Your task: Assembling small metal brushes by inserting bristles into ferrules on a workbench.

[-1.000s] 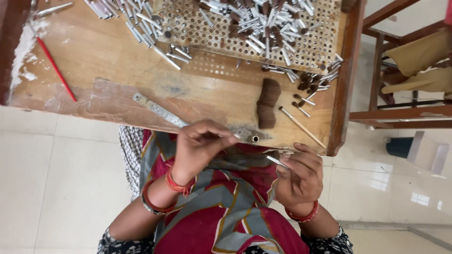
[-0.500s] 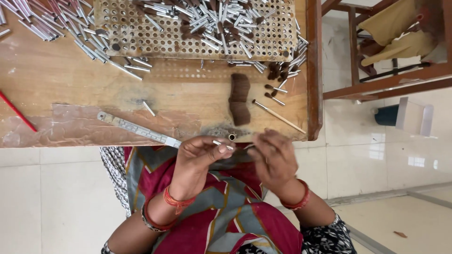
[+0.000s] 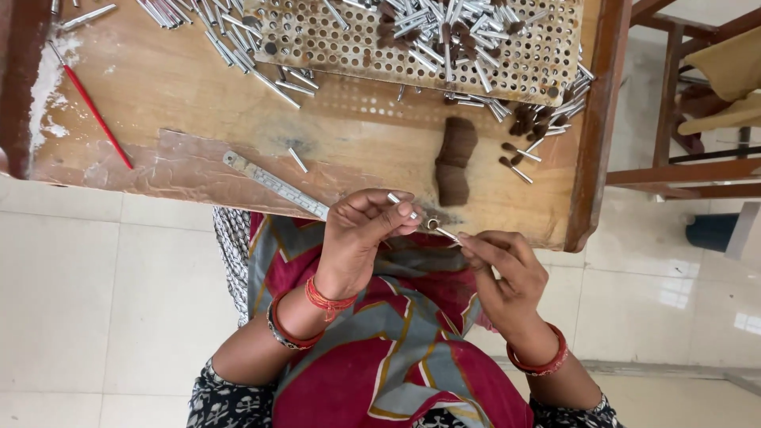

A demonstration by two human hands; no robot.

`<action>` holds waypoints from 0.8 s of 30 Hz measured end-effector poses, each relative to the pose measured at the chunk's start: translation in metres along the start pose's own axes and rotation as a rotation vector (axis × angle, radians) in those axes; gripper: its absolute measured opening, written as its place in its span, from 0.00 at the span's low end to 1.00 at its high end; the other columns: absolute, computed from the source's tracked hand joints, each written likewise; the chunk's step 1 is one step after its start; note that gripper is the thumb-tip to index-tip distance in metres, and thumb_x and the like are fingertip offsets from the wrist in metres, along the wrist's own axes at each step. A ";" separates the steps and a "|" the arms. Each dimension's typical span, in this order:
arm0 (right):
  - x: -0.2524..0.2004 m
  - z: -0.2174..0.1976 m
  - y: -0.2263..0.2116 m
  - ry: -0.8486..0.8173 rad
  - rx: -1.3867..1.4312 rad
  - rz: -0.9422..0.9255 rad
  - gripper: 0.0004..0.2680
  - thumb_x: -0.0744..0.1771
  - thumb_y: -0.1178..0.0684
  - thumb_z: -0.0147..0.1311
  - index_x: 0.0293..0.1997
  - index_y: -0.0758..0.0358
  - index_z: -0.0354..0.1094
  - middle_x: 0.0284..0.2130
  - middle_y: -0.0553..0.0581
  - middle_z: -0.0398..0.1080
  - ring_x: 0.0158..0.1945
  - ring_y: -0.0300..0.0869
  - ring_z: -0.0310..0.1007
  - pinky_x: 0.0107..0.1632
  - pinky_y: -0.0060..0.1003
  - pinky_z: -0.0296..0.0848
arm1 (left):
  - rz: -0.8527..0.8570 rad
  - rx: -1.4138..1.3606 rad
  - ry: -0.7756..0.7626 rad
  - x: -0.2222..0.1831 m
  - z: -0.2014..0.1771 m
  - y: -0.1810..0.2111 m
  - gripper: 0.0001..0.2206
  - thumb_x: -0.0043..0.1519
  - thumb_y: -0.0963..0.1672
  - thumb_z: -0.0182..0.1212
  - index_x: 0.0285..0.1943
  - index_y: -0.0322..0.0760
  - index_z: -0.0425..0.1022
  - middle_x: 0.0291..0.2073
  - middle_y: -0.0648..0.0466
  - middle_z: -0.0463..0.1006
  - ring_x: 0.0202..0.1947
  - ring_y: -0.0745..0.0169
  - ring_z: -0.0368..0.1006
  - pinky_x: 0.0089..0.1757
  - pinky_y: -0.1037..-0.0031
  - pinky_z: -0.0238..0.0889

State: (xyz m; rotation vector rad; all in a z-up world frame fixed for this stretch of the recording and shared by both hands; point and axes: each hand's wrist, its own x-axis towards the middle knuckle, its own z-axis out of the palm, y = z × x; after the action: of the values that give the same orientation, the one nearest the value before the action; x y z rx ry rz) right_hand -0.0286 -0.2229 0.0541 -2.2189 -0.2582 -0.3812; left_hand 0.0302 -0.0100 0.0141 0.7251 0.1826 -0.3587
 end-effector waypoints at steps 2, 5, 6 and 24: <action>-0.001 0.004 -0.003 -0.016 0.028 0.024 0.11 0.66 0.70 0.59 0.51 0.64 0.76 0.40 0.58 0.73 0.41 0.38 0.76 0.43 0.29 0.76 | 0.002 0.014 -0.001 -0.002 -0.001 -0.003 0.09 0.63 0.38 0.67 0.50 0.25 0.79 0.39 0.44 0.85 0.39 0.61 0.82 0.45 0.72 0.78; -0.003 0.007 -0.006 -0.038 0.072 0.053 0.11 0.66 0.70 0.59 0.52 0.64 0.76 0.40 0.57 0.73 0.41 0.37 0.76 0.43 0.29 0.76 | 0.018 0.038 -0.007 -0.004 -0.004 -0.009 0.09 0.62 0.37 0.67 0.50 0.24 0.80 0.38 0.44 0.85 0.39 0.61 0.82 0.44 0.72 0.78; -0.002 0.007 -0.006 -0.044 0.086 0.062 0.11 0.66 0.70 0.59 0.52 0.64 0.76 0.40 0.57 0.73 0.41 0.37 0.76 0.43 0.29 0.76 | 0.028 0.047 -0.012 -0.004 -0.006 -0.011 0.09 0.62 0.37 0.68 0.50 0.24 0.80 0.38 0.44 0.85 0.38 0.62 0.82 0.44 0.73 0.78; -0.004 0.006 -0.002 -0.070 0.227 0.175 0.10 0.67 0.69 0.56 0.53 0.66 0.75 0.41 0.56 0.73 0.39 0.34 0.75 0.43 0.27 0.75 | 0.284 0.187 -0.130 0.002 -0.003 -0.018 0.07 0.63 0.33 0.66 0.48 0.24 0.79 0.43 0.46 0.84 0.44 0.65 0.81 0.48 0.75 0.78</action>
State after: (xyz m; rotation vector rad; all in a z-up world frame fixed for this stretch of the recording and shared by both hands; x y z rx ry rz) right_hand -0.0317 -0.2173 0.0504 -2.0150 -0.1357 -0.1699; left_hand 0.0250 -0.0213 0.0003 0.8965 -0.0787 -0.1516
